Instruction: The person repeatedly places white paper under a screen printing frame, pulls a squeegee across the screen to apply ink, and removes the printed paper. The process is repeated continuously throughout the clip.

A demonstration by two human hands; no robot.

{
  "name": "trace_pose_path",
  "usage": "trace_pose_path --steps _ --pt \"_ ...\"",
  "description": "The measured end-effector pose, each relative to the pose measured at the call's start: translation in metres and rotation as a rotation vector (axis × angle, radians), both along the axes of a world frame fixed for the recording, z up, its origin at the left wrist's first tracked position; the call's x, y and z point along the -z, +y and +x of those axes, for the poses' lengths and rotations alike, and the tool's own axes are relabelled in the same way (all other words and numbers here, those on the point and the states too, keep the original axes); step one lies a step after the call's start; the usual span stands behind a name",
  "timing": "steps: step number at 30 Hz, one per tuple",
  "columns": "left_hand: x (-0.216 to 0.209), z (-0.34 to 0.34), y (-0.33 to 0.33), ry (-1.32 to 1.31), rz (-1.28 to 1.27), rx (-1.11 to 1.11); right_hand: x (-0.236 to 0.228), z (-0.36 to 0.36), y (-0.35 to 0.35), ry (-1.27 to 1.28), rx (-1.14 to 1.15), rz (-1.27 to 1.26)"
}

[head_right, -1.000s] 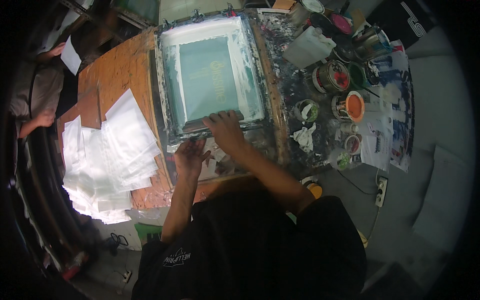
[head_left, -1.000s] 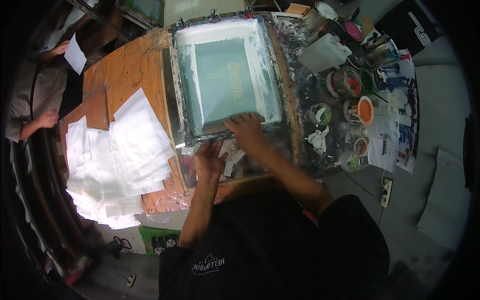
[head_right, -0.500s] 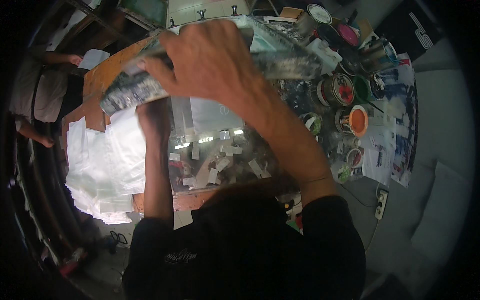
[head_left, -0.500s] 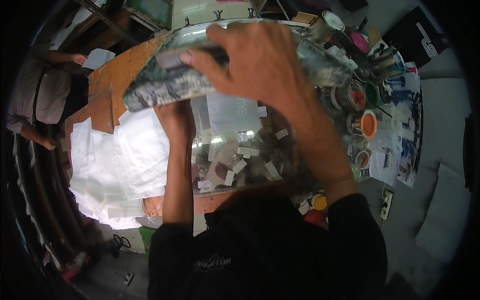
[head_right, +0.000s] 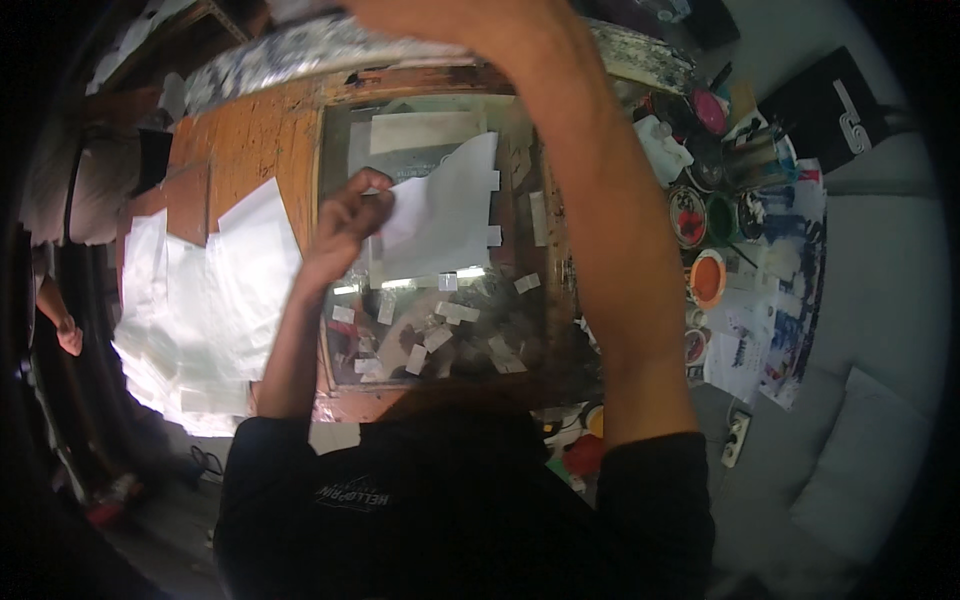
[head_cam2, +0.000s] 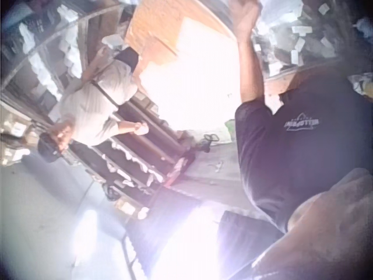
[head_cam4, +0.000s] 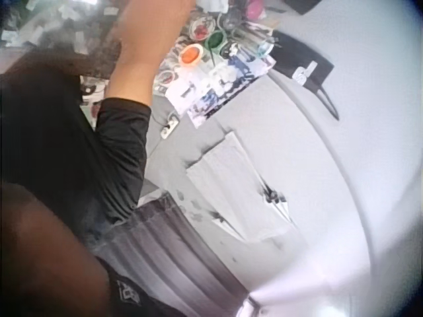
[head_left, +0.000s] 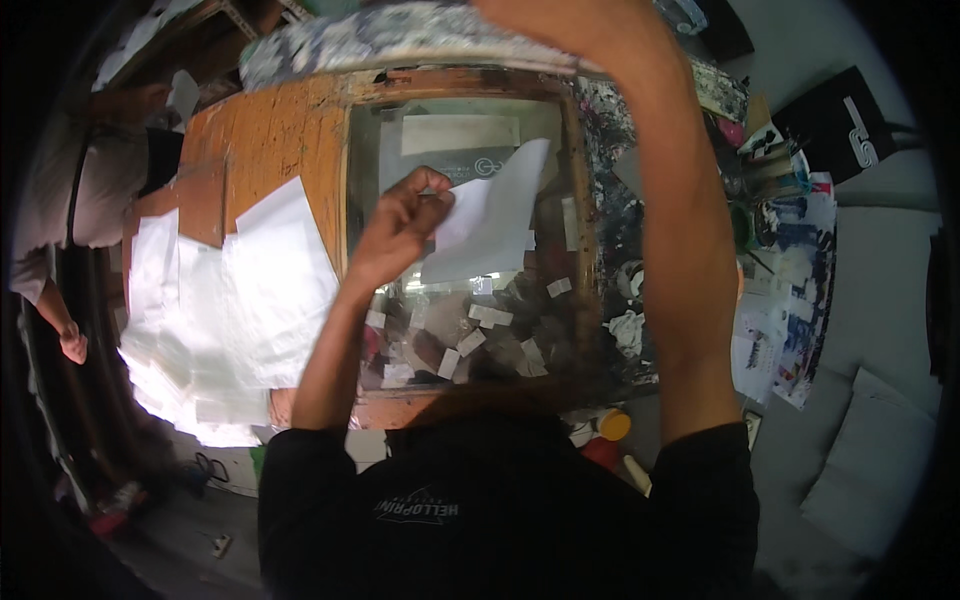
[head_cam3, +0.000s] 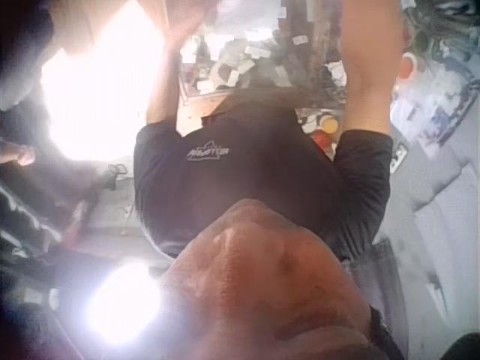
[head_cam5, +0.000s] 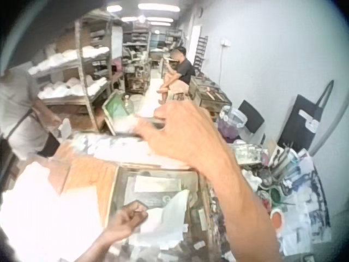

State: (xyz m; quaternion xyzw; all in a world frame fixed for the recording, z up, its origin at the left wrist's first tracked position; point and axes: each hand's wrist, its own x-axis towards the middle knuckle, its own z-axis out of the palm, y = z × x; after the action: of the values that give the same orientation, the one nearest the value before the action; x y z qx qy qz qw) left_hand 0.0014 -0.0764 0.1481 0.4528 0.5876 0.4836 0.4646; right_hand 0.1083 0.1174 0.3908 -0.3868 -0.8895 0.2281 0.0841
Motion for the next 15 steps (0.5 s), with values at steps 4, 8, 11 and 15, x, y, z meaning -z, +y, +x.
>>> trace_pose_path --steps 4,8,11,15 --pt "-0.123 -0.031 -0.05 -0.238 -0.04 0.057 0.03 0.005 0.016 0.221 -0.116 0.542" --pt "-0.19 -0.065 -0.097 -0.185 0.058 0.179 0.02 0.005 0.006 0.176 -0.077 0.428" --pt "-0.218 -0.079 -0.125 -0.125 0.111 0.243 0.024 0.009 0.013 0.167 -0.071 0.417" --pt "-0.25 -0.084 -0.164 -0.028 0.133 0.285 0.032 0.007 0.017 0.113 0.025 0.382"
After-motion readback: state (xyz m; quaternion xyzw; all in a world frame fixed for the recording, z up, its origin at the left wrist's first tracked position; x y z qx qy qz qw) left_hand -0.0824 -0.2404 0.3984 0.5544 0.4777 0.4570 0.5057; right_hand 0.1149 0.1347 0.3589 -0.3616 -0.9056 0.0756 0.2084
